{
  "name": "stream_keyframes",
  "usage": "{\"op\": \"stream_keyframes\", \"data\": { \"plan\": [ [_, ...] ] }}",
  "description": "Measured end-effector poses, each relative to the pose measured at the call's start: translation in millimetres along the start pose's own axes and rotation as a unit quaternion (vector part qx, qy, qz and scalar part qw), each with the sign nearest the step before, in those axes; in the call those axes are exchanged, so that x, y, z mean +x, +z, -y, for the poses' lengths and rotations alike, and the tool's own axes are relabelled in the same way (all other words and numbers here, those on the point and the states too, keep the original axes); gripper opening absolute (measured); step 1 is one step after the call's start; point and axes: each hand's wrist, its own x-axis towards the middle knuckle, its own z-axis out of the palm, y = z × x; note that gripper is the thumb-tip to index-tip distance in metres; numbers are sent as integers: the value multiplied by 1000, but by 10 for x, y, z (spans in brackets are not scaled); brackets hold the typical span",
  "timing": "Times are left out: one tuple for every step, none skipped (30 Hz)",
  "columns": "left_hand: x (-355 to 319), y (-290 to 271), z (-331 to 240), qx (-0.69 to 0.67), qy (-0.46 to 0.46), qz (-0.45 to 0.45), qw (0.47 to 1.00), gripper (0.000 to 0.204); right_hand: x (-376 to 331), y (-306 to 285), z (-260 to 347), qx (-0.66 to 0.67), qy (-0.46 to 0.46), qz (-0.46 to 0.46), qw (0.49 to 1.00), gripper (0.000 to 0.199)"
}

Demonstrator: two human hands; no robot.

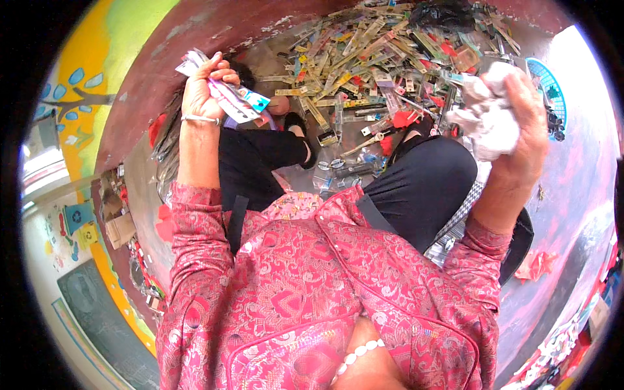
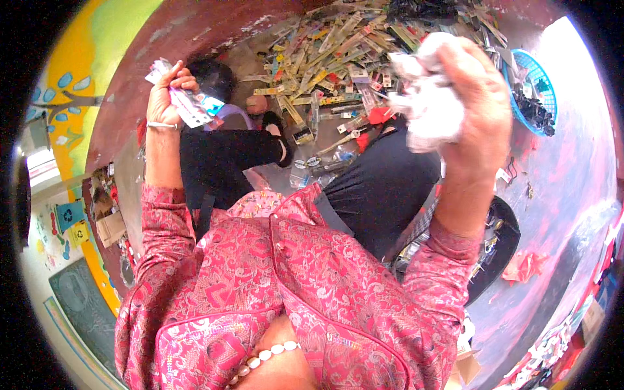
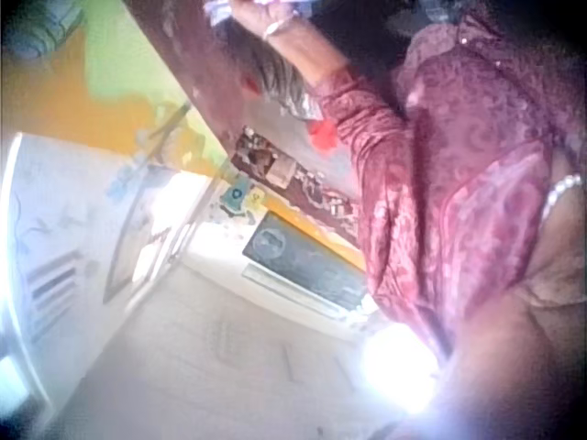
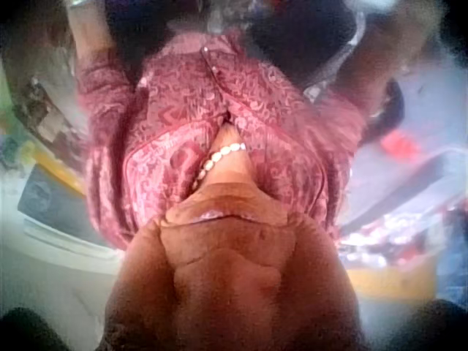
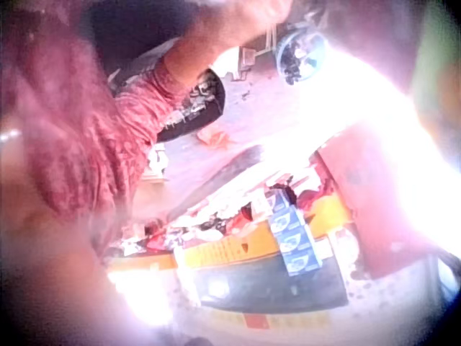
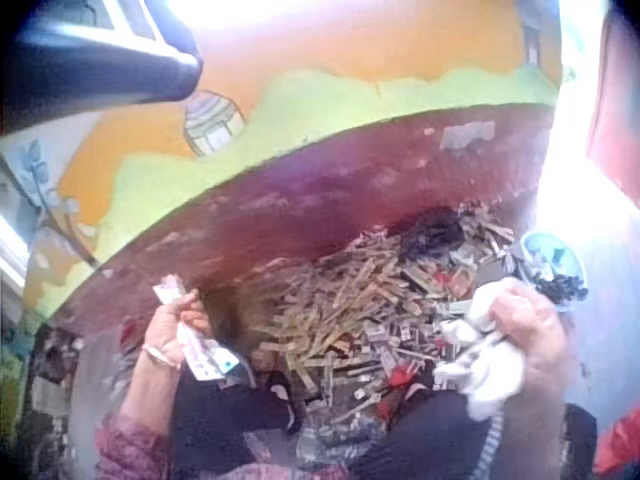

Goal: The person picks up packaged stationery items from a pile on the floor, wipes each package with a cloth, and places the cleaned items into a plastic bag or a bin.

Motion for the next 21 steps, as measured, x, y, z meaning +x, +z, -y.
{"op": "stream_keyframes", "data": {
  "plan": [
    [5, 61, -13, 6, 9, 2, 1000, 9, -30, 103, 12, -21, -20, 28, 999, 17],
    [-58, 77, -19, 11, 23, -3, 1000, 10, -46, 195, -46, -40, -34, 62, 997, 18],
    [-136, 80, -40, 10, 32, -6, 999, 10, -52, 256, -256, -186, -208, 47, 959, 17],
    [-173, 100, -54, 14, 38, -10, 999, 10, -72, 350, -403, -253, -270, 58, 927, 15],
    [-171, 153, -54, 21, 41, -9, 999, 10, -91, 427, -527, -316, -337, 57, 885, 13],
    [-175, 164, -57, 31, 44, -13, 998, 11, -158, 544, -619, -256, -245, 85, 931, 12],
    [-169, 172, -55, 27, 34, -7, 999, 11, -225, 676, -699, -197, -152, 98, 964, 11],
    [-123, 159, -37, 30, 38, -6, 999, 11, -304, 765, -798, -87, -9, 102, 991, 12],
    [-46, 146, 2, 28, 35, -11, 999, 11, -317, 781, -953, -79, 36, 107, 990, 14],
    [32, 137, 36, 26, 30, -17, 999, 11, -311, 767, -1084, -71, 82, 108, 988, 16],
    [2, 106, 6, 19, 23, -34, 999, 11, -292, 784, -1161, -77, 80, 123, 986, 17],
    [-11, 60, -15, 26, 24, -19, 999, 11, -253, 804, -1189, -84, 77, 137, 984, 19],
    [-42, 60, 4, 38, 33, -37, 998, 12, -239, 832, -1158, -79, 77, 123, 986, 19],
    [-71, 67, 24, 50, 43, -55, 996, 12, -208, 832, -1162, -103, 70, 103, 987, 18],
    [-96, 91, 41, 57, 40, -53, 996, 11, -175, 833, -1157, -98, 69, 95, 988, 18],
    [-128, 119, 71, 63, 37, -53, 996, 11, -149, 838, -1167, -95, 70, 87, 989, 18],
    [-135, 130, 90, 59, 28, -33, 997, 11, -122, 868, -1166, -66, 74, 77, 992, 17],
    [-131, 172, 109, 60, 22, -22, 998, 11, -113, 887, -1140, -49, 84, 61, 993, 16],
    [-131, 122, 123, 58, 20, -12, 998, 11, -107, 922, -1167, -47, 76, 59, 994, 15],
    [-126, 150, 144, 58, 16, 3, 998, 11, -70, 904, -1154, -44, 63, 55, 996, 14],
    [-136, 184, 156, 61, 18, 27, 998, 10, 4, 835, -1214, -75, 44, 35, 996, 12]
  ]
}}
